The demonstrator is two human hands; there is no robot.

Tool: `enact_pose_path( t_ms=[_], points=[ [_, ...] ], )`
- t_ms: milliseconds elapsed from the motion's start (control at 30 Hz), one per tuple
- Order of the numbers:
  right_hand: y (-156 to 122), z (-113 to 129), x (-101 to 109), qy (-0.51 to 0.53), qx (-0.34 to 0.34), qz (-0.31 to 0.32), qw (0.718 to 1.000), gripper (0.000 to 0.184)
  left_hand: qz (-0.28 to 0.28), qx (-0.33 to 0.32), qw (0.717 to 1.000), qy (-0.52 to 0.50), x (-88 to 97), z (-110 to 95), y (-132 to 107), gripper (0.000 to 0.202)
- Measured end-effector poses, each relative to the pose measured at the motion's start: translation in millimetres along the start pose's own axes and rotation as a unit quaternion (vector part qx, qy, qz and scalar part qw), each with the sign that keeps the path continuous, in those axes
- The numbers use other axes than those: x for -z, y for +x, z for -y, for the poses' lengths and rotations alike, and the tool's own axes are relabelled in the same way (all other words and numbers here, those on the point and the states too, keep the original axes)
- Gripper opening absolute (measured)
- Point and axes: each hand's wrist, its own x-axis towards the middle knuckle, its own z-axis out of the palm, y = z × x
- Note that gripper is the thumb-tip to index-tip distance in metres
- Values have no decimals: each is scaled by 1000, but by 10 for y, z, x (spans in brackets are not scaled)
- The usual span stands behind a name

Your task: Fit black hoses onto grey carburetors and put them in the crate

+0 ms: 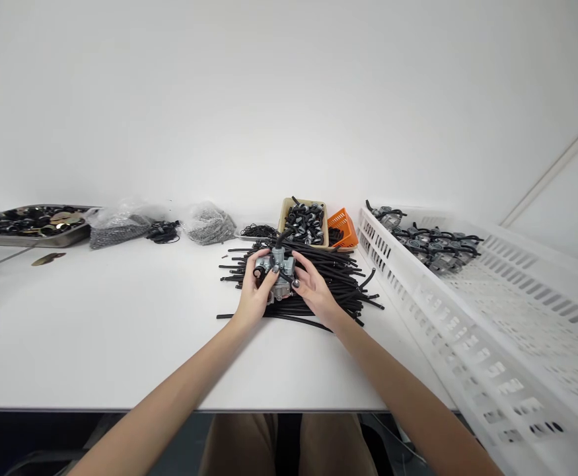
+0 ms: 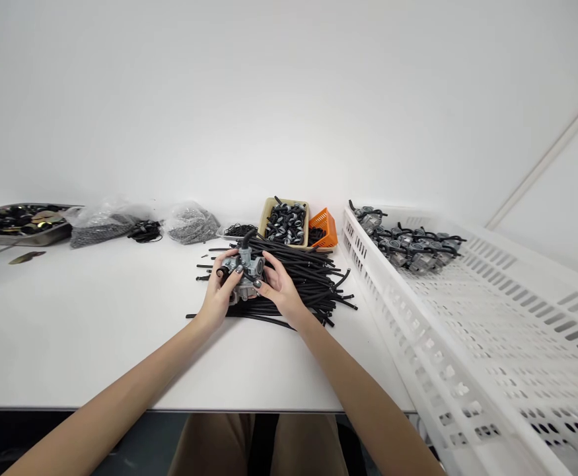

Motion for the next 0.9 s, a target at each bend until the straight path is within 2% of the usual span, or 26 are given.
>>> enact_pose_path(
  t_ms=[200, 367, 533, 600, 667, 767, 900],
  points=[
    [-16, 84, -7, -47, -4, -15, 999, 71, 41, 36, 998, -18, 42, 59, 11, 54],
    [-20, 133, -1, -55, 27, -2, 998, 59, 60, 107, 985, -125, 70, 70, 68, 54],
    [10, 193, 43, -87, 90, -100, 987, 42, 109, 256, 939, -201, 79, 52, 63, 60],
    [18, 222, 65, -68, 84, -105, 989, 40, 147, 320, 910, -217, 85, 47, 40, 67],
    [16, 253, 73, -47, 73, -80, 993, 34, 196, 371, 880, -224, 99, 47, 18, 74],
    [6, 286, 60, -26, 71, -44, 996, 28, 257, 400, 849, -230, 133, 64, 4, 80],
    [8, 278, 33, -8, 68, -37, 997, 29, 255, 398, 850, -234, 162, 89, 9, 79]
  ],
)
